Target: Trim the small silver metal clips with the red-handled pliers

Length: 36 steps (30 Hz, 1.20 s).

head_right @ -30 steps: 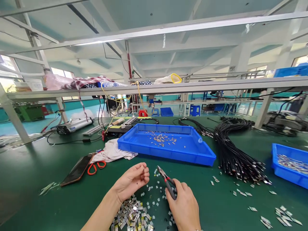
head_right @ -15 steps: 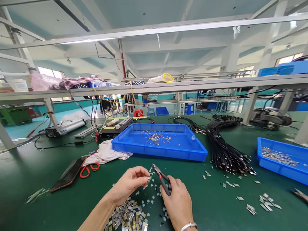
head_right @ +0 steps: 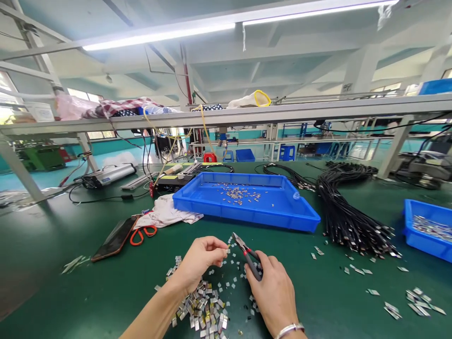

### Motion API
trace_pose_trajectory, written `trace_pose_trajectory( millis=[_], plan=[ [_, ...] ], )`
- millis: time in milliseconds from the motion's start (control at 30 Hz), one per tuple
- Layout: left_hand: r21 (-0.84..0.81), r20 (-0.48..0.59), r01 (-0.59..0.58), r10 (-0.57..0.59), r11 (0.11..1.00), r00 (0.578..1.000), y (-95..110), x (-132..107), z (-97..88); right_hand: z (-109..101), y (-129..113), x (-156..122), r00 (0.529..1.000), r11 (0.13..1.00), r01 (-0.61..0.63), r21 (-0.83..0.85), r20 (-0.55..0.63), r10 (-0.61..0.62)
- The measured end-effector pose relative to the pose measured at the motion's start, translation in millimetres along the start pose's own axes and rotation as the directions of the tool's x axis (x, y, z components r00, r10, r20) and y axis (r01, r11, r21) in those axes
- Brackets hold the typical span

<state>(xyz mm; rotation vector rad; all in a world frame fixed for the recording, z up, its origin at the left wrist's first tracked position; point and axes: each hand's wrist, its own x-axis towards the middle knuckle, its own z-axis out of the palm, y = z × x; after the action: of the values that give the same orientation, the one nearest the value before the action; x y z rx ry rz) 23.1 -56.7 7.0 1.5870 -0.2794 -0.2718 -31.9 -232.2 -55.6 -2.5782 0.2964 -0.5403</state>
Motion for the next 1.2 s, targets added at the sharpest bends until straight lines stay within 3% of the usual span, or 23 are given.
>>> trace_pose_trajectory(
  millis=[367, 1200],
  plan=[
    [0.04, -0.057, -0.015, 0.018, 0.999, 0.998, 0.6, 0.9, 2.4, -0.7, -2.1, -0.8, 1.0, 1.0, 0.013, 0.001, -0.012, -0.013],
    [0.057, -0.049, -0.036, 0.039, 0.998, 0.998, -1.3, 1.9, 0.3, 0.2, 2.6, 0.4, 0.999, 1.0, 0.025, 0.017, 0.036, -0.026]
  ],
)
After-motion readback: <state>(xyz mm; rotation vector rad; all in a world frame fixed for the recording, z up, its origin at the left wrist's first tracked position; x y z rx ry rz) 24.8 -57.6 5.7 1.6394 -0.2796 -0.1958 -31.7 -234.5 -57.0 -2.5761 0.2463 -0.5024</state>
